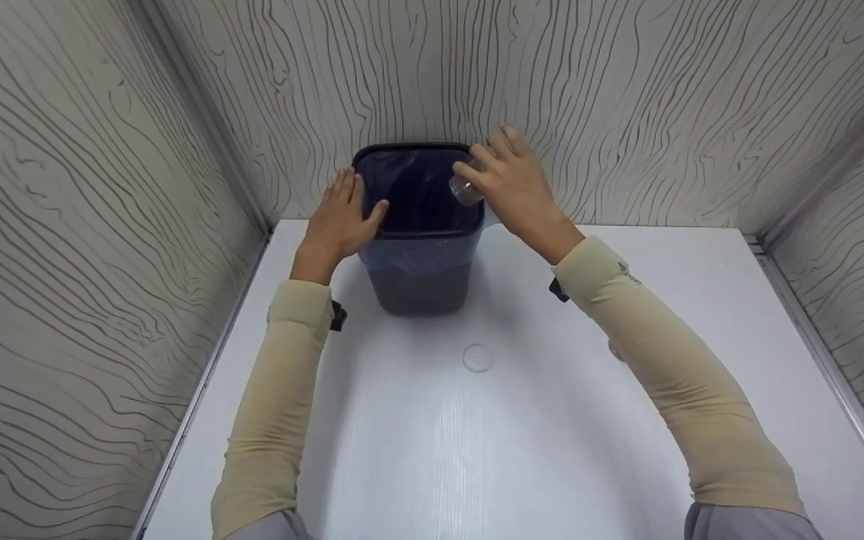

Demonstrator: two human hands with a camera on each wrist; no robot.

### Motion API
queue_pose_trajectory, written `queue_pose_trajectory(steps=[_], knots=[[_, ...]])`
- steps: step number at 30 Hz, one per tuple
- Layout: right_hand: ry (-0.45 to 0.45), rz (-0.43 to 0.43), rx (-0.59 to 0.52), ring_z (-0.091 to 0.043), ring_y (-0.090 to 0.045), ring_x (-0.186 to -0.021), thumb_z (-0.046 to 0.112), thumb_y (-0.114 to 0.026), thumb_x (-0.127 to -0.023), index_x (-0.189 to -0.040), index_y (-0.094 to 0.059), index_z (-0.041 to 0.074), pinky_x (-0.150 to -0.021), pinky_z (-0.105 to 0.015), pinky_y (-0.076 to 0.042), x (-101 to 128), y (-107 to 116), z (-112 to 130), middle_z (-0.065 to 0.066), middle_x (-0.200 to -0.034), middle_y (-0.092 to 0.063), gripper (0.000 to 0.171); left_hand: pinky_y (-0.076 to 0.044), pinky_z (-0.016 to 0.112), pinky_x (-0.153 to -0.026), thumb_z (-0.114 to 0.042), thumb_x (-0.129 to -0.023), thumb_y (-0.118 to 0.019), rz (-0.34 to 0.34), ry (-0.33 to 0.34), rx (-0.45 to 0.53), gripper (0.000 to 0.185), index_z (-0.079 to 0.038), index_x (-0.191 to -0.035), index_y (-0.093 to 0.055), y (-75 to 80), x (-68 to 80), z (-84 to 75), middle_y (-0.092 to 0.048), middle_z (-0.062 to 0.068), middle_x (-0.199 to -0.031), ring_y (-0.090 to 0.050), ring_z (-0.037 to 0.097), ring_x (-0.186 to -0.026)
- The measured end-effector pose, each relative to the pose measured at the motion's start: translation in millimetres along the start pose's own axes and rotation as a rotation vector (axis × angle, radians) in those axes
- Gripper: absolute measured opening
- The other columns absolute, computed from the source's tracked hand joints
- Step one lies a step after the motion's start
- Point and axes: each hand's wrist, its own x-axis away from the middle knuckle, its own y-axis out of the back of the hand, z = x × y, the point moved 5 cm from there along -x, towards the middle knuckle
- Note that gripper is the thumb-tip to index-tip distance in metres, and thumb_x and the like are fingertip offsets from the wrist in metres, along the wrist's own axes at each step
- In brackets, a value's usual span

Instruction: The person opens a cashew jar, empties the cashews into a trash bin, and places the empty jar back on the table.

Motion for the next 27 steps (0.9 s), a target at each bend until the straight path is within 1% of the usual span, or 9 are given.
queue_pose_trajectory(steps=[5, 9, 14, 20, 24, 27], knots=[[-0.008, 0.037, -0.014, -0.036, -0.053, -0.130, 0.003, -0.085, -0.087, -0.137, -0.063, 0.025, -0.129, -0.053, -0.031, -0.3, -1.0, 0.0, -0.011, -0.132, -0.063, 0.058, -0.001, 0.046, -0.138, -0.060, -0.113, -0.026, 0.009, 0.001, 0.009, 0.085, 0.000, -0.170, -0.007, -0.1, 0.3, 0.0, 0.002, 0.018, -0.180, 0.005, 0.031, -0.168], [-0.009, 0.051, -0.004, -0.036, -0.052, -0.132, 0.001, -0.086, -0.086, -0.138, -0.063, 0.026, -0.129, -0.053, -0.030, -0.5, -1.1, 0.1, -0.010, -0.135, -0.062, 0.062, 0.000, 0.047, -0.138, -0.059, -0.113, -0.026, 0.009, -0.002, 0.012, 0.085, 0.001, -0.170, -0.007, -0.5, -0.1, 0.6, 0.001, 0.019, -0.180, 0.005, 0.032, -0.168], [0.001, 0.031, 0.020, -0.035, -0.053, -0.131, 0.001, -0.085, -0.087, -0.139, -0.065, 0.028, -0.128, -0.051, -0.031, -1.0, -0.3, 0.8, -0.009, -0.135, -0.063, 0.062, 0.000, 0.047, -0.138, -0.058, -0.113, -0.027, 0.007, 0.000, 0.014, 0.085, 0.001, -0.170, -0.007, -0.6, -0.2, 0.9, 0.002, 0.018, -0.180, 0.005, 0.031, -0.168], [0.020, 0.013, 0.031, -0.036, -0.054, -0.135, 0.000, -0.084, -0.088, -0.139, -0.065, 0.029, -0.129, -0.050, -0.031, -0.9, -0.1, 1.3, -0.009, -0.136, -0.063, 0.061, -0.001, 0.046, -0.138, -0.058, -0.113, -0.028, -0.001, -0.001, 0.013, 0.085, 0.002, -0.170, -0.009, -0.7, -0.2, 0.6, 0.001, 0.018, -0.180, 0.004, 0.032, -0.168], [0.045, -0.010, 0.039, -0.036, -0.055, -0.132, -0.002, -0.083, -0.088, -0.138, -0.066, 0.028, -0.130, -0.050, -0.030, -0.8, 0.1, 2.5, -0.008, -0.134, -0.063, 0.061, -0.001, 0.046, -0.138, -0.058, -0.113, -0.028, -0.005, -0.003, 0.013, 0.085, 0.002, -0.170, -0.009, -0.3, 0.2, 0.3, -0.001, 0.019, -0.180, 0.003, 0.032, -0.168], [0.055, -0.012, 0.056, -0.035, -0.055, -0.131, -0.003, -0.081, -0.090, -0.137, -0.065, 0.028, -0.131, -0.050, -0.029, -0.9, 0.2, 3.6, -0.008, -0.133, -0.063, 0.058, -0.002, 0.047, -0.138, -0.058, -0.113, -0.029, -0.004, -0.003, 0.015, 0.085, 0.002, -0.170, -0.008, 0.4, 0.9, -0.2, -0.001, 0.020, -0.180, 0.003, 0.032, -0.168]])
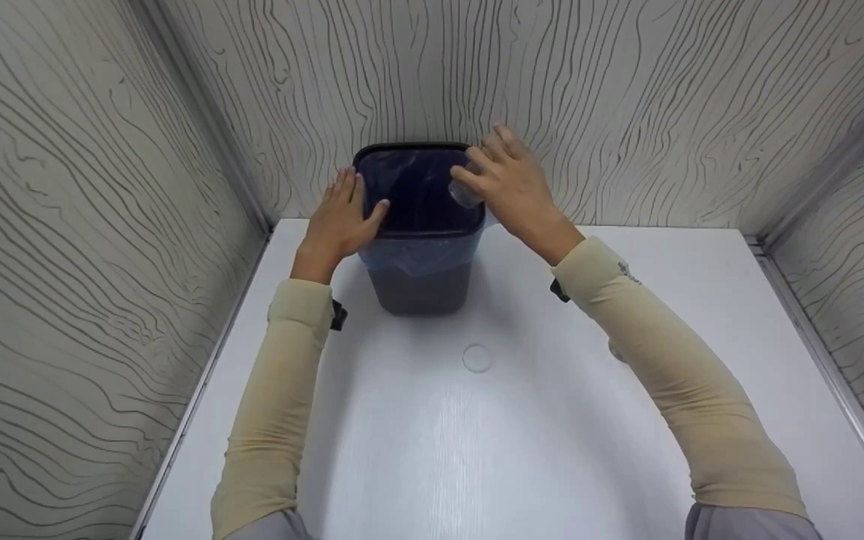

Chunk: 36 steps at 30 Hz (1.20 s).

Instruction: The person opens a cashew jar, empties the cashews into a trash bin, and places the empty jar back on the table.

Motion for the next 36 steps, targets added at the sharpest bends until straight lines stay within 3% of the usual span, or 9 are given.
queue_pose_trajectory(steps=[7, 15, 27, 36], knots=[[0.010, -0.003, -0.023, -0.034, -0.055, -0.136, -0.003, -0.079, -0.092, -0.138, -0.067, 0.028, -0.133, -0.050, -0.027, -1.1, -1.9, 1.1, -0.007, -0.138, -0.064, 0.056, -0.001, 0.047, -0.138, -0.061, -0.113, -0.026, 0.020, 0.010, -0.014, 0.086, -0.001, -0.171, -0.006, 0.3, 0.4, -0.4, 0.001, 0.019, -0.180, 0.006, 0.032, -0.168], [0.042, -0.028, 0.017, -0.033, -0.053, -0.135, -0.003, -0.079, -0.092, -0.137, -0.067, 0.028, -0.133, -0.049, -0.027, -2.0, -0.7, 4.2, -0.006, -0.135, -0.063, 0.056, -0.001, 0.048, -0.138, -0.059, -0.113, -0.027, 0.011, 0.006, -0.012, 0.085, 0.001, -0.170, -0.008, 0.3, -0.3, -0.5, 0.001, 0.020, -0.180, 0.005, 0.033, -0.168], [0.066, 0.005, 0.076, -0.034, -0.052, -0.139, -0.001, -0.078, -0.094, -0.139, -0.066, 0.026, -0.133, -0.049, -0.027, -3.0, 2.9, 6.7, -0.006, -0.141, -0.062, 0.054, -0.001, 0.047, -0.138, -0.059, -0.113, -0.028, 0.012, 0.004, -0.011, 0.085, 0.000, -0.170, -0.007, 0.8, 1.2, -0.6, 0.002, 0.019, -0.180, 0.004, 0.032, -0.168], [0.078, 0.005, 0.040, -0.035, -0.050, -0.139, 0.000, -0.081, -0.092, -0.136, -0.066, 0.024, -0.134, -0.048, -0.024, -3.3, 2.6, 7.6, -0.007, -0.139, -0.062, 0.052, -0.002, 0.047, -0.138, -0.060, -0.113, -0.026, 0.011, 0.010, -0.026, 0.085, 0.000, -0.170, -0.007, -0.6, -1.3, 0.4, 0.001, 0.018, -0.180, 0.004, 0.031, -0.168]])
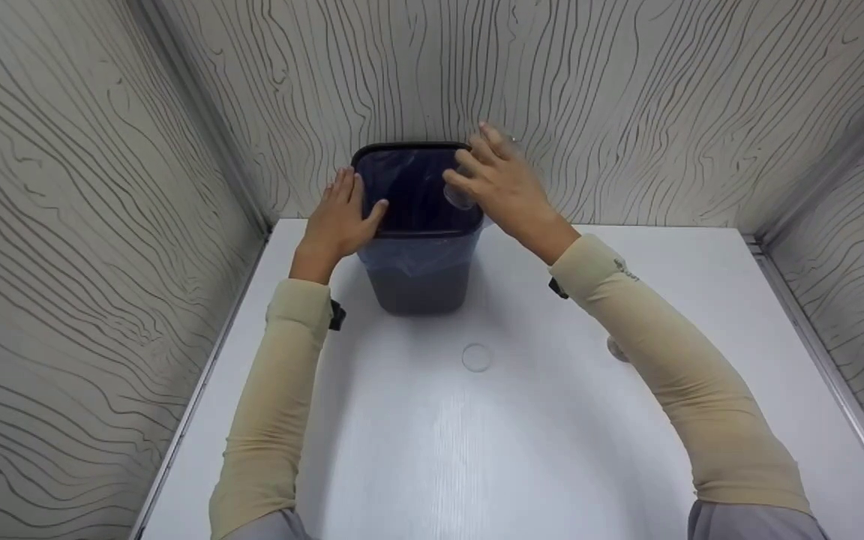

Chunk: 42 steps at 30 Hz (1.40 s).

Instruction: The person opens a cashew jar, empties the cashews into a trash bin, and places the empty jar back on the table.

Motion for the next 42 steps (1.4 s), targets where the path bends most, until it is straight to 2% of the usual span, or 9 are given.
queue_pose_trajectory(steps=[6, 12, 21, 31, 42], knots=[[0.015, -0.005, 0.016, -0.035, -0.051, -0.139, 0.001, -0.078, -0.095, -0.136, -0.068, 0.025, -0.133, -0.048, -0.027, -0.3, -0.5, 0.9, -0.007, -0.139, -0.063, 0.049, -0.002, 0.046, -0.138, -0.059, -0.113, -0.026, -0.002, 0.001, 0.001, 0.085, 0.000, -0.170, -0.007, -0.5, -0.3, 0.7, 0.000, 0.019, -0.180, 0.004, 0.032, -0.168], [0.031, 0.006, 0.027, -0.035, -0.050, -0.142, 0.003, -0.080, -0.093, -0.137, -0.067, 0.025, -0.134, -0.047, -0.025, 0.8, -1.4, 2.5, -0.006, -0.141, -0.062, 0.051, -0.002, 0.047, -0.138, -0.059, -0.113, -0.026, -0.004, -0.004, 0.009, 0.085, 0.000, -0.170, -0.008, -0.5, 0.7, 0.1, 0.001, 0.019, -0.180, 0.004, 0.032, -0.168], [0.037, -0.014, 0.002, -0.036, -0.049, -0.143, 0.001, -0.076, -0.096, -0.136, -0.069, 0.023, -0.134, -0.048, -0.026, 1.5, -1.0, 2.7, -0.008, -0.140, -0.063, 0.046, -0.002, 0.046, -0.138, -0.059, -0.113, -0.028, -0.010, -0.005, 0.012, 0.084, 0.001, -0.170, -0.010, -0.1, -0.1, -0.3, -0.001, 0.020, -0.180, 0.003, 0.032, -0.168], [0.039, 0.022, 0.045, -0.035, -0.047, -0.145, 0.003, -0.078, -0.095, -0.139, -0.068, 0.024, -0.134, -0.046, -0.024, 1.4, -3.2, 4.2, -0.008, -0.142, -0.061, 0.050, -0.002, 0.047, -0.138, -0.060, -0.113, -0.026, 0.010, 0.004, 0.002, 0.085, 0.000, -0.170, -0.007, 0.4, -0.1, -0.7, 0.003, 0.017, -0.180, 0.005, 0.031, -0.168], [0.048, 0.030, 0.059, -0.036, -0.048, -0.144, 0.001, -0.077, -0.095, -0.138, -0.068, 0.023, -0.134, -0.046, -0.025, 1.0, -2.9, 5.5, -0.009, -0.141, -0.062, 0.048, -0.003, 0.048, -0.138, -0.058, -0.113, -0.027, -0.005, 0.000, 0.002, 0.085, 0.001, -0.170, -0.008, -0.4, -0.9, 0.3, 0.000, 0.019, -0.180, 0.003, 0.033, -0.168]])
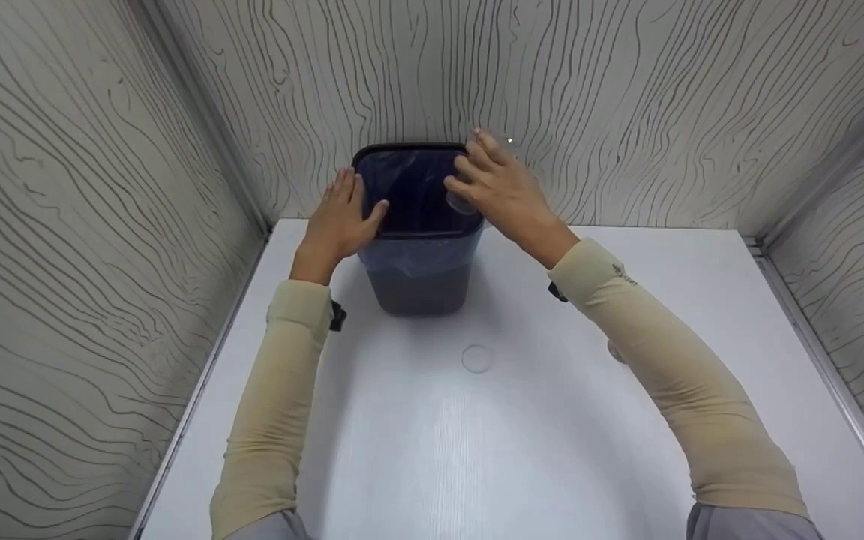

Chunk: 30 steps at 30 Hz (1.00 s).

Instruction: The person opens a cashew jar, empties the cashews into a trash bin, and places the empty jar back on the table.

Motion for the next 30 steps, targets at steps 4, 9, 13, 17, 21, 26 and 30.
queue_pose_trajectory(steps=[4, 9, 13, 17, 21, 26, 30], knots=[[-0.005, -0.007, -0.006, -0.036, -0.048, -0.144, 0.002, -0.078, -0.094, -0.139, -0.068, 0.023, -0.134, -0.046, -0.025, 0.5, 0.7, 0.2, -0.009, -0.141, -0.063, 0.050, -0.003, 0.048, -0.138, -0.058, -0.113, -0.028, -0.005, 0.000, 0.003, 0.084, 0.001, -0.170, -0.008, 0.2, 0.4, -0.2, 0.000, 0.019, -0.180, 0.003, 0.033, -0.168], [-0.013, -0.020, -0.005, -0.036, -0.049, -0.144, 0.001, -0.079, -0.093, -0.138, -0.068, 0.023, -0.134, -0.046, -0.026, 2.1, 0.1, 0.1, -0.008, -0.140, -0.063, 0.051, -0.004, 0.048, -0.138, -0.058, -0.113, -0.028, -0.001, -0.002, 0.004, 0.085, 0.001, -0.170, -0.008, 0.1, 1.1, -0.7, 0.001, 0.019, -0.180, 0.003, 0.033, -0.168], [-0.024, -0.031, -0.008, -0.035, -0.050, -0.142, 0.002, -0.080, -0.093, -0.139, -0.067, 0.023, -0.133, -0.047, -0.027, 3.6, -0.6, -0.5, -0.008, -0.140, -0.063, 0.052, -0.002, 0.046, -0.138, -0.059, -0.113, -0.028, 0.003, -0.001, 0.010, 0.085, 0.001, -0.170, -0.008, 0.4, 2.2, -1.4, 0.001, 0.018, -0.180, 0.003, 0.032, -0.168], [-0.036, -0.023, -0.010, -0.035, -0.052, -0.142, 0.004, -0.080, -0.094, -0.138, -0.065, 0.023, -0.132, -0.048, -0.029, 4.6, -2.4, -1.3, -0.008, -0.141, -0.063, 0.050, -0.002, 0.046, -0.138, -0.059, -0.113, -0.028, 0.001, -0.001, 0.013, 0.085, 0.000, -0.170, -0.008, 0.7, 2.6, -1.7, 0.001, 0.017, -0.180, 0.003, 0.032, -0.168], [-0.044, -0.001, -0.024, -0.036, -0.051, -0.143, 0.004, -0.081, -0.093, -0.139, -0.063, 0.023, -0.132, -0.050, -0.028, 5.8, -4.5, -1.9, -0.009, -0.142, -0.062, 0.053, -0.003, 0.047, -0.138, -0.059, -0.113, -0.028, 0.002, -0.003, 0.005, 0.085, 0.001, -0.170, -0.008, 0.5, 2.7, -1.2, 0.001, 0.018, -0.180, 0.003, 0.032, -0.168], [-0.061, -0.018, -0.068, -0.036, -0.052, -0.141, 0.002, -0.082, -0.092, -0.143, -0.063, 0.023, -0.132, -0.052, -0.028, 7.6, -4.1, -3.1, -0.010, -0.141, -0.062, 0.059, -0.003, 0.047, -0.138, -0.058, -0.113, -0.029, -0.002, -0.006, 0.006, 0.085, 0.001, -0.170, -0.008, 0.8, 2.4, -1.3, 0.000, 0.019, -0.180, 0.003, 0.033, -0.168], [-0.073, -0.053, -0.080, -0.035, -0.052, -0.139, -0.001, -0.081, -0.092, -0.141, -0.064, 0.023, -0.131, -0.053, -0.030, 8.5, -3.9, -4.3, -0.010, -0.136, -0.063, 0.057, -0.004, 0.047, -0.138, -0.058, -0.113, -0.030, -0.011, -0.009, 0.014, 0.084, 0.001, -0.170, -0.009, 1.8, 2.6, -1.9, -0.002, 0.020, -0.180, 0.002, 0.033, -0.168]])
